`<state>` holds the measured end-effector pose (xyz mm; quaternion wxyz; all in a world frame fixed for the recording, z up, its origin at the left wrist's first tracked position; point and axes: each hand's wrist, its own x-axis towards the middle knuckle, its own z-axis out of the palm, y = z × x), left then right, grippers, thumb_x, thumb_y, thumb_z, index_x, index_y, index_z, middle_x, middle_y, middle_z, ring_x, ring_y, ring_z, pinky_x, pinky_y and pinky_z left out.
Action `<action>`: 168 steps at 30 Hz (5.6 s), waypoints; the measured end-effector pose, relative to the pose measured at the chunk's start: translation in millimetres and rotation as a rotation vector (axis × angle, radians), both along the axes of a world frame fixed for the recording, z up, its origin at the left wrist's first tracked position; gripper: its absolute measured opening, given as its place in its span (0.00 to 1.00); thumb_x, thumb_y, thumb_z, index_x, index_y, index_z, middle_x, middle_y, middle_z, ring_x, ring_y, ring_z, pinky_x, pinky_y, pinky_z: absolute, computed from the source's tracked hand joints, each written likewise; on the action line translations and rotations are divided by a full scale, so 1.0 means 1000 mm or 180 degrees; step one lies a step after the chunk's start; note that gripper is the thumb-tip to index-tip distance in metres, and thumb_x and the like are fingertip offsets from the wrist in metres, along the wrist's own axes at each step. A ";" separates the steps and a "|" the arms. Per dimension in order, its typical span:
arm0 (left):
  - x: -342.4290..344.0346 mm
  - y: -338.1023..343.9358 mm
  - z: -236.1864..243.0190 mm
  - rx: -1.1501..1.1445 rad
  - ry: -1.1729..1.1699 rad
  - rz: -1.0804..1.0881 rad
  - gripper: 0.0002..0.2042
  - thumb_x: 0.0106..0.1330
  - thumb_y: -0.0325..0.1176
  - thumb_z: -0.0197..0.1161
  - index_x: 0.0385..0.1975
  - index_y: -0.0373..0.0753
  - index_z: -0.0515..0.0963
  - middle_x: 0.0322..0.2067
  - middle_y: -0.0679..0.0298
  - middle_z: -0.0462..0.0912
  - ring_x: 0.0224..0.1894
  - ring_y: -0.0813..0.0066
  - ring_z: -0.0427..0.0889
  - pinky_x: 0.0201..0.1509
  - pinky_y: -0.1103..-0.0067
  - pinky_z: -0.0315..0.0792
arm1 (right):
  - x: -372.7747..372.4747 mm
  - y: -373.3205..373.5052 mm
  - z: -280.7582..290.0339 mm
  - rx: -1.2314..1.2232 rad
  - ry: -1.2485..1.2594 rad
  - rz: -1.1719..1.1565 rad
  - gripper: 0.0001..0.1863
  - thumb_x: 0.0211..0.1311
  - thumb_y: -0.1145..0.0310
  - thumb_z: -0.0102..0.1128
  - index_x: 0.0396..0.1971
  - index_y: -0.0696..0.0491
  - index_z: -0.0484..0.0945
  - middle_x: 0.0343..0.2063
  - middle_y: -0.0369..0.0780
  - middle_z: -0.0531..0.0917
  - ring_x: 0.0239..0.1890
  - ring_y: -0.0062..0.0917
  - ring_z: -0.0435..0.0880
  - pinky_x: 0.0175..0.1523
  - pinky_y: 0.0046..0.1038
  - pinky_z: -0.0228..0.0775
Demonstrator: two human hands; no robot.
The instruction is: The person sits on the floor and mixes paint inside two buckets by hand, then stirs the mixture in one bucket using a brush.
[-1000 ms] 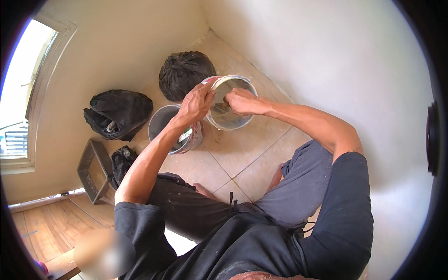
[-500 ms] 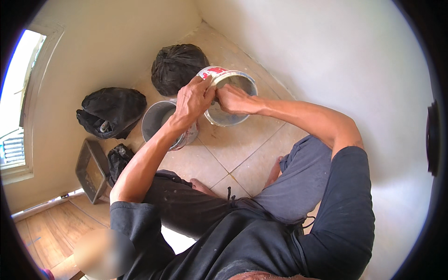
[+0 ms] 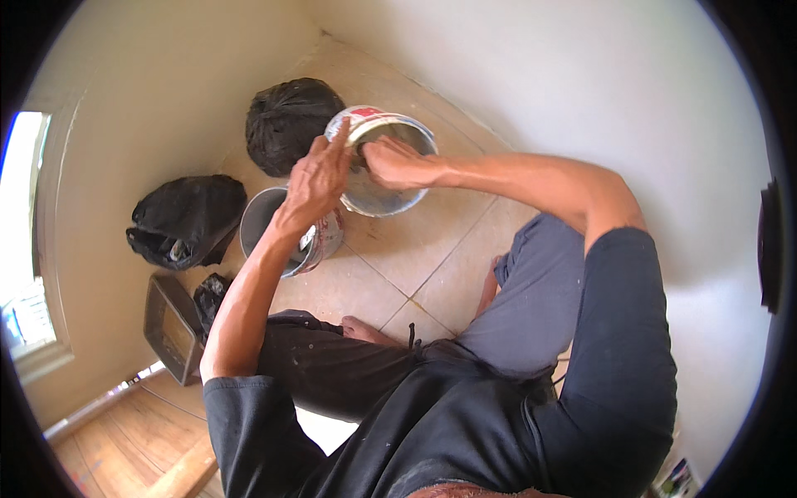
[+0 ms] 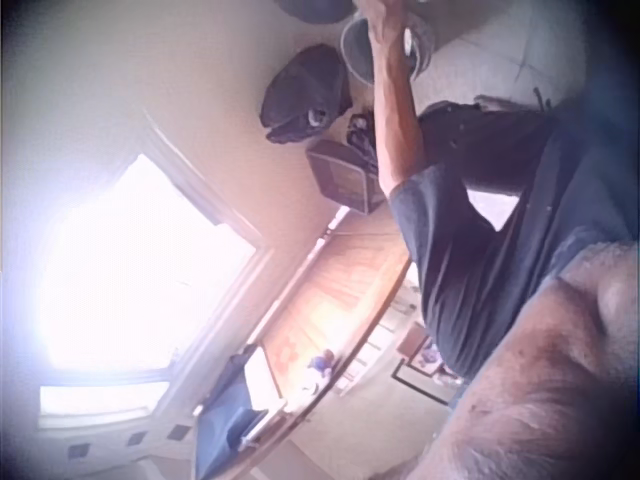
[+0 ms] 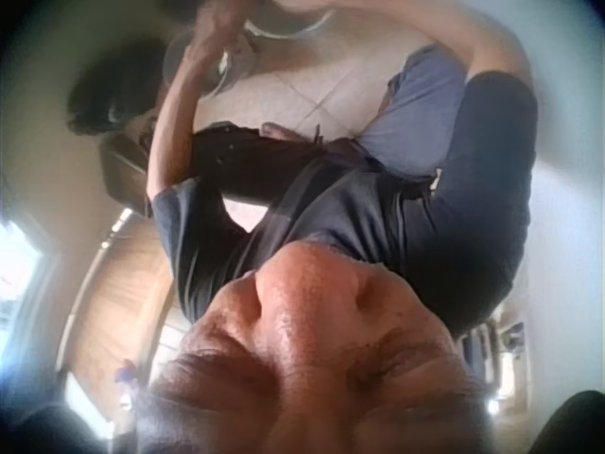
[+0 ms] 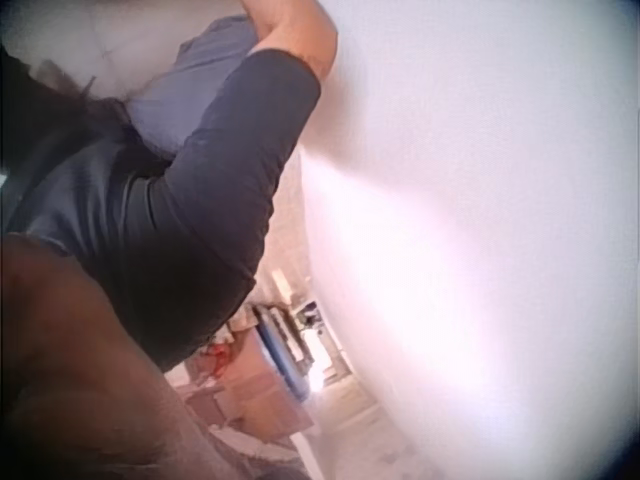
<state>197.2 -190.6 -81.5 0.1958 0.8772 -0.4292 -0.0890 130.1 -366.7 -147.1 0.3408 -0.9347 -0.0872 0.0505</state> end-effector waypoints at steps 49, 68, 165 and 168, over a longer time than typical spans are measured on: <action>0.020 0.011 -0.010 -0.0492 -0.0915 -0.0604 0.29 0.62 0.23 0.56 0.66 0.38 0.68 0.37 0.54 0.82 0.39 0.56 0.85 0.38 0.69 0.81 | -0.003 0.026 -0.021 0.0507 -0.0383 0.0300 0.08 0.47 0.77 0.54 0.27 0.63 0.78 0.26 0.59 0.82 0.31 0.57 0.82 0.37 0.51 0.73; 0.009 0.013 -0.007 -0.0857 -0.1037 -0.0226 0.25 0.63 0.25 0.57 0.63 0.37 0.69 0.35 0.55 0.77 0.39 0.55 0.82 0.35 0.64 0.77 | 0.000 0.030 0.002 0.0262 -0.0036 -0.0091 0.10 0.64 0.72 0.55 0.40 0.59 0.82 0.34 0.58 0.84 0.38 0.55 0.84 0.43 0.50 0.74; 0.005 0.000 -0.033 -0.1230 0.1128 0.0305 0.22 0.81 0.46 0.44 0.64 0.38 0.71 0.62 0.49 0.75 0.66 0.55 0.72 0.69 0.68 0.63 | 0.006 0.025 0.008 0.0256 0.0293 0.0043 0.11 0.50 0.75 0.58 0.29 0.70 0.80 0.29 0.62 0.83 0.38 0.55 0.86 0.43 0.47 0.78; 0.003 0.000 -0.033 -0.1286 0.1105 0.0336 0.22 0.81 0.45 0.44 0.64 0.39 0.72 0.61 0.49 0.76 0.66 0.55 0.72 0.70 0.69 0.62 | 0.002 0.019 -0.007 0.0298 0.0339 0.0180 0.11 0.50 0.76 0.57 0.30 0.69 0.80 0.34 0.62 0.83 0.43 0.54 0.85 0.46 0.46 0.78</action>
